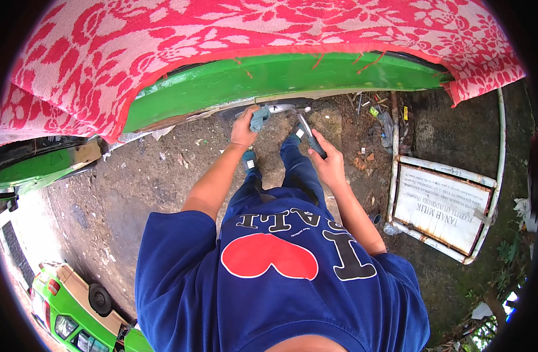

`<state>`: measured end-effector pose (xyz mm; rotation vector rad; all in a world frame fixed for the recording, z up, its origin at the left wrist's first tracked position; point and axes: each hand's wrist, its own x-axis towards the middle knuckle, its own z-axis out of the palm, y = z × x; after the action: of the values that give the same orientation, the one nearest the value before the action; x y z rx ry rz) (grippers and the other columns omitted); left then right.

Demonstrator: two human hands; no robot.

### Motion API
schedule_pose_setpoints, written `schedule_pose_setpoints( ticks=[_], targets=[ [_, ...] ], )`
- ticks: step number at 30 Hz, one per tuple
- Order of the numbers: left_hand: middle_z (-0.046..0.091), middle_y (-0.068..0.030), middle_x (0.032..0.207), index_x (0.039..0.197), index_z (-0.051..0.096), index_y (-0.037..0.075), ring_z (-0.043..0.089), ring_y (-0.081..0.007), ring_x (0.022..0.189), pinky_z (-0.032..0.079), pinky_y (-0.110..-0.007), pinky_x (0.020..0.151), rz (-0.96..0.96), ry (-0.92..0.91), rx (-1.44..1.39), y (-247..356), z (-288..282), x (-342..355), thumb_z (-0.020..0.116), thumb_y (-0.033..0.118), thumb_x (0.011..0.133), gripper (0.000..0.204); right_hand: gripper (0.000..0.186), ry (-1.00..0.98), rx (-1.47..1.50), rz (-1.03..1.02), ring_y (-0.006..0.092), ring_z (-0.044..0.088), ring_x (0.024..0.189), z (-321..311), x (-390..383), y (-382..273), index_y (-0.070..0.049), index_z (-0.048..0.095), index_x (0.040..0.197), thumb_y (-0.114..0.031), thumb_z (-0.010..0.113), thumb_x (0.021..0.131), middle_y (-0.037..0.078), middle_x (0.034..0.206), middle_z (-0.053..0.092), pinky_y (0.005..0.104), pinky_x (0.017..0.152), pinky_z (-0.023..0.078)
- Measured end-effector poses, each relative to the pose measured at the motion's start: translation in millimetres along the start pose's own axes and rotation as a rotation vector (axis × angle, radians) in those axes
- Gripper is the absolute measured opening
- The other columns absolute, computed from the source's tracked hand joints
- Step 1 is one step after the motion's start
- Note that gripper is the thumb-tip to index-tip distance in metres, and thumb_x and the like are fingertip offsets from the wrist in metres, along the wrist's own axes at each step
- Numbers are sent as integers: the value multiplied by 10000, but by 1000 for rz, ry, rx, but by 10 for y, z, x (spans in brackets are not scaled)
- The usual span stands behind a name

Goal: The person uses a hammer and a small tool to tap and adjust a green vehicle panel under a red patterned cloth. The person repeatedly strikes the tool against the panel edge while holding it in place, working along the lower edge of the panel.

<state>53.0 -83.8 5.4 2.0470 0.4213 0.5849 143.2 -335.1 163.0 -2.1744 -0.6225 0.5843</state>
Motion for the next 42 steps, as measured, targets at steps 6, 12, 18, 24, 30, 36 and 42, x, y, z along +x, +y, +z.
schedule_pose_setpoints(
  ticks=[6,12,18,24,30,36,42],
  targets=[
    [656,-156,1214,1196,570,93,622,-422,1095,540,-460,876,-20,4,-19,-17,-25,26,640,15,806,403,564,4,-4,12,254,626,1232,12,-16,6,-117,566,1416,-63,699,871,186,1327,642,340,1016,473],
    [662,-153,1192,1195,570,106,625,-427,1073,539,-461,860,-32,-2,-13,18,-29,71,634,6,808,404,571,-16,31,65,252,615,1248,-18,-8,-77,-112,564,1418,-59,702,866,185,1336,637,335,1024,467],
    [667,-156,1174,1186,578,108,630,-427,1060,540,-462,854,-36,3,-19,37,-40,93,636,12,810,392,572,10,32,39,242,614,1250,-2,6,-10,-111,569,1414,-59,706,861,179,1341,636,334,1027,466],
    [668,-155,1181,1176,584,104,627,-428,1069,540,-454,862,-39,0,-21,6,-30,103,639,28,818,371,568,2,31,55,247,604,1265,-14,16,-28,-112,571,1412,-59,704,862,176,1355,628,338,1038,461],
    [667,-170,1174,1184,588,113,623,-430,1071,536,-452,856,-66,-11,-40,48,-11,147,645,49,832,362,570,5,32,31,250,591,1283,4,24,22,-113,566,1416,-54,702,865,179,1384,606,336,1043,456],
    [686,-215,1058,1188,604,101,642,-437,990,531,-465,793,-229,-8,-28,93,19,309,673,81,830,365,535,30,23,-93,231,668,1109,95,131,-68,-89,570,1410,-53,694,891,167,1232,680,312,953,493],
    [689,-237,1031,1158,642,62,652,-443,938,531,-477,759,-276,-52,43,51,18,528,696,114,816,350,492,126,25,-353,315,669,873,194,292,-439,-143,596,1390,-107,699,910,165,1074,672,384,775,543]
  ],
)
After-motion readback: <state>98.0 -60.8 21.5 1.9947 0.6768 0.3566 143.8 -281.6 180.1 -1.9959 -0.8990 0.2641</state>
